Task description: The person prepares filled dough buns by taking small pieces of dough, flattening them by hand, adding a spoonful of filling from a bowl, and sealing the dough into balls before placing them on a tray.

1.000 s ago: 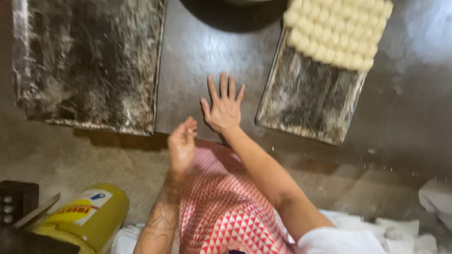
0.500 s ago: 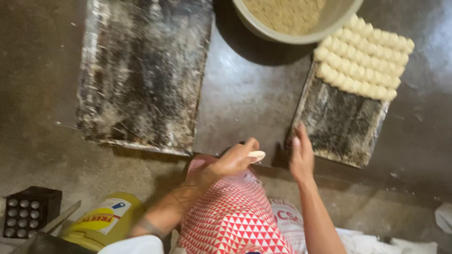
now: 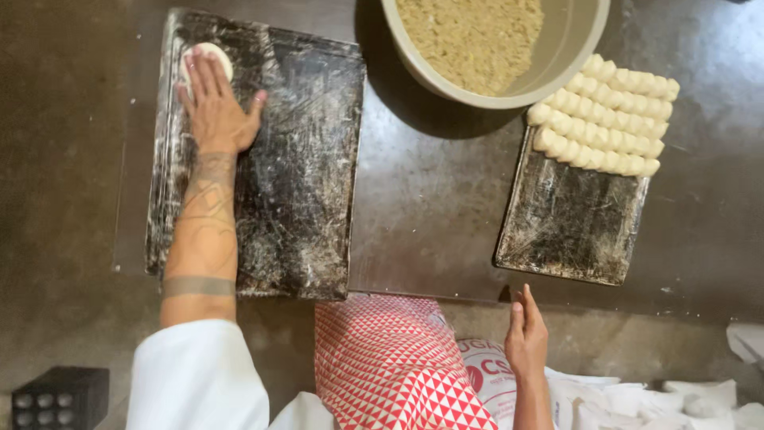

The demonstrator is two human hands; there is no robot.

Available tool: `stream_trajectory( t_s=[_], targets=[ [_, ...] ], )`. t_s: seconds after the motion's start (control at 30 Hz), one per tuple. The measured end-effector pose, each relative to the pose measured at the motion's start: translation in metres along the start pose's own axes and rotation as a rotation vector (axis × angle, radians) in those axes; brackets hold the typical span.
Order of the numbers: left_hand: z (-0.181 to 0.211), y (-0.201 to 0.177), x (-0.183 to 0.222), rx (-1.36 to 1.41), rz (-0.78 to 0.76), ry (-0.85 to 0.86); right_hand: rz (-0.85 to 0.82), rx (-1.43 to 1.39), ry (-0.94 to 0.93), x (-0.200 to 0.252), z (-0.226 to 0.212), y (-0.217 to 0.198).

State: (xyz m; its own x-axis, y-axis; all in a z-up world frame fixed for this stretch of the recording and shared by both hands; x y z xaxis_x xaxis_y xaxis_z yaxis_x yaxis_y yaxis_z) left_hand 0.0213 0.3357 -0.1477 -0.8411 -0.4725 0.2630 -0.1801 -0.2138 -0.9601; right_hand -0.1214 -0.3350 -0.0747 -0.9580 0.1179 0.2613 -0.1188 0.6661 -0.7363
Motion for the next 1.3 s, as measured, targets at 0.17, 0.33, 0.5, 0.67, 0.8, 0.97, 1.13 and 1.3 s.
stream_trajectory(
  t_s=[0.17, 0.33, 0.5, 0.67, 0.8, 0.97, 1.13, 1.3],
  targets=[
    [-0.003, -0.030, -0.002, 0.161, -0.060, -0.013, 0.047, 0.021, 0.071, 0.005, 0.022, -0.023],
    [0.084, -0.086, 0.071, 0.672, 0.403, 0.211, 0.112, 0.233, -0.066, 0.000, 0.037, -0.039],
    [0.302, 0.012, 0.159, 1.037, -0.157, 0.440, 0.256, 0.327, -0.291, -0.082, 0.049, -0.050],
    [0.449, 0.098, 0.201, 1.058, -0.172, 0.386, 0.226, 0.522, -0.159, -0.158, 0.126, -0.075],
    [0.478, 0.101, 0.241, 0.819, 0.017, 0.515, 0.086, 0.585, -0.111, -0.161, 0.183, -0.077],
    [0.503, 0.091, 0.239, 0.825, -0.090, 0.508, 0.093, 0.585, -0.132, -0.143, 0.215, -0.099],
    [0.576, 0.073, 0.219, 0.494, 0.130, 0.733, 0.073, 0.638, -0.037, -0.115, 0.239, -0.117],
    [0.556, 0.071, 0.236, 0.765, 0.003, 0.570, 0.160, 0.583, -0.086, -0.121, 0.203, -0.144]
  ],
)
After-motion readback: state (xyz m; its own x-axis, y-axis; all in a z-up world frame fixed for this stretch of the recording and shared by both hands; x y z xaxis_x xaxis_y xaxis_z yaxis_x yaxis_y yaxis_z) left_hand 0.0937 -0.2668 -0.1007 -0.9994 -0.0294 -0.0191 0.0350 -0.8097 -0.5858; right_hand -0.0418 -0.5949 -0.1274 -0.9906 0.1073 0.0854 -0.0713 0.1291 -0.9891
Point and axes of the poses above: each hand's wrist, its own x-axis away from the middle knuckle, its own y-axis out of the palm, z = x × y, the point moved 7 cm from there along -x, towards the middle knuckle, and after that the axes turned 1 degree about -y, right-handed, at the moved point
